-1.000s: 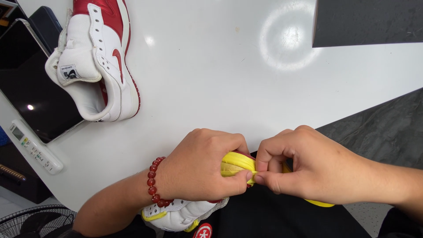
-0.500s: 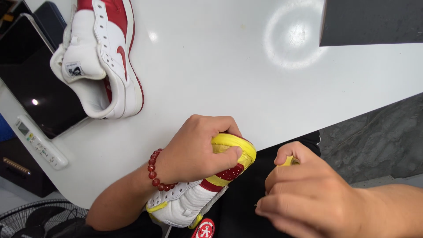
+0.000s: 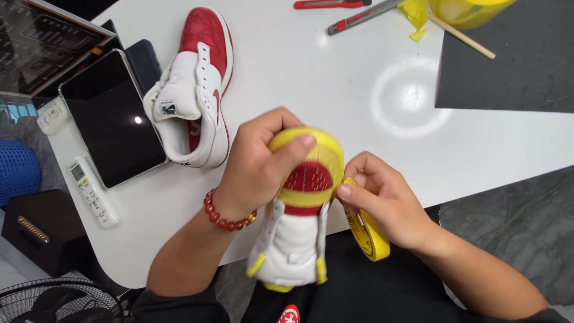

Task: Apply masking tape to the sole and edges of a sneaker to prepare for painting or customization.

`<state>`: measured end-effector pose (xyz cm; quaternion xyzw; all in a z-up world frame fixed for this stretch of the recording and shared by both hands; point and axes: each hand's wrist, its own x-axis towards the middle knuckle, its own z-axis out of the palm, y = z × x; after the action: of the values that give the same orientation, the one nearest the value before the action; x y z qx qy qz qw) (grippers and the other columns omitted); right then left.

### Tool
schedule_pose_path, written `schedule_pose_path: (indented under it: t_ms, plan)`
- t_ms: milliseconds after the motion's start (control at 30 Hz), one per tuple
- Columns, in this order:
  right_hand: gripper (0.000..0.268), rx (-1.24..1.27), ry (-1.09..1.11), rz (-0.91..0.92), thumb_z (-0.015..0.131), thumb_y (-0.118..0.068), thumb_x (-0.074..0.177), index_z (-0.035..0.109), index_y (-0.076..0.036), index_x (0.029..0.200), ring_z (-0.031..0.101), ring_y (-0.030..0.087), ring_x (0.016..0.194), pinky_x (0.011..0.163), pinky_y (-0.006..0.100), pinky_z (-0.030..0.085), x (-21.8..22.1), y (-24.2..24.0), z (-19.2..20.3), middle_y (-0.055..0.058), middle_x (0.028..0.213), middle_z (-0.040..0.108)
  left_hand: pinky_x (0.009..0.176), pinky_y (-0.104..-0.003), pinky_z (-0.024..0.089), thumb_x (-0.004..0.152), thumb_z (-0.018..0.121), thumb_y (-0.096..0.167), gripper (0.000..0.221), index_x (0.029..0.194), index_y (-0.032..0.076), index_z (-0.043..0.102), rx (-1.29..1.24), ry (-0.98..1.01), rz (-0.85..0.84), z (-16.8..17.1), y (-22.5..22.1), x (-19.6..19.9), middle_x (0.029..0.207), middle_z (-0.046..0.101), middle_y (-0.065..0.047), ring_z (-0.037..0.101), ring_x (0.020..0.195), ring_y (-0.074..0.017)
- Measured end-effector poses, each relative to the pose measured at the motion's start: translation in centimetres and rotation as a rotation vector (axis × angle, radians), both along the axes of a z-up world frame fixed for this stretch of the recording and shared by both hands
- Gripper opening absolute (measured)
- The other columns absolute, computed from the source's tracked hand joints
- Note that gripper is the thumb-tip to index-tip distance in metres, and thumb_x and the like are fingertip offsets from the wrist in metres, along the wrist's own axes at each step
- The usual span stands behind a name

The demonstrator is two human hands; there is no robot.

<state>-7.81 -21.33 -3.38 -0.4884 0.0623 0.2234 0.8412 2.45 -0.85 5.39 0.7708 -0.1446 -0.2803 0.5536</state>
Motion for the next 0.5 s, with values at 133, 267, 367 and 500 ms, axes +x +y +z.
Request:
schedule_pose_path:
  t_ms: [133,267,367,500]
  plan:
    - [0.027,0.061,0.058,-0.035,0.067,-0.016,0.095,0.05,-0.006,0.114,0.054,0.01,0.066,0.063,0.027,0.044,2.8,-0.1,-0.3,0.001,0.071,0.059,0.07,-0.023,0.054,0.102,0.066,0.02,0.022,0.098,-0.002,0.067,-0.165,-0.054,0.302,-1.9,-1.0,1.0,0.087,0.07,-0.003,0.061,0.078,-0.0055]
    - [0.041,0.07,0.131,0.019,0.068,-0.017,0.093,0.049,-0.01,0.129,0.053,0.011,0.062,0.062,0.027,0.045,3.7,-0.2,-1.3,0.001,0.065,0.058,0.08,-0.024,0.057,0.103,0.064,0.022,0.024,0.107,-0.002,0.066,-0.247,0.048,0.363,-2.6,-0.5,0.7,0.097,0.071,-0.004,0.066,0.088,-0.0066]
    - [0.052,0.07,0.126,0.056,0.068,-0.018,0.092,0.05,-0.008,0.14,0.054,0.01,0.061,0.061,0.027,0.045,4.1,-0.2,-2.0,0.001,0.066,0.059,0.086,-0.024,0.056,0.104,0.062,0.021,0.028,0.124,0.0,0.063,-0.357,0.166,0.293,-2.0,0.1,1.1,0.108,0.069,-0.005,0.065,0.097,-0.0074]
    - [0.052,0.081,0.103,0.073,0.069,-0.018,0.092,0.052,-0.002,0.139,0.054,0.008,0.061,0.061,0.026,0.046,4.3,-0.7,-3.2,0.001,0.071,0.063,0.098,-0.028,0.056,0.103,0.067,0.013,0.042,0.142,0.0,0.058,-0.304,0.195,0.091,-1.6,1.5,1.7,0.121,0.07,-0.008,0.066,0.109,-0.0117]
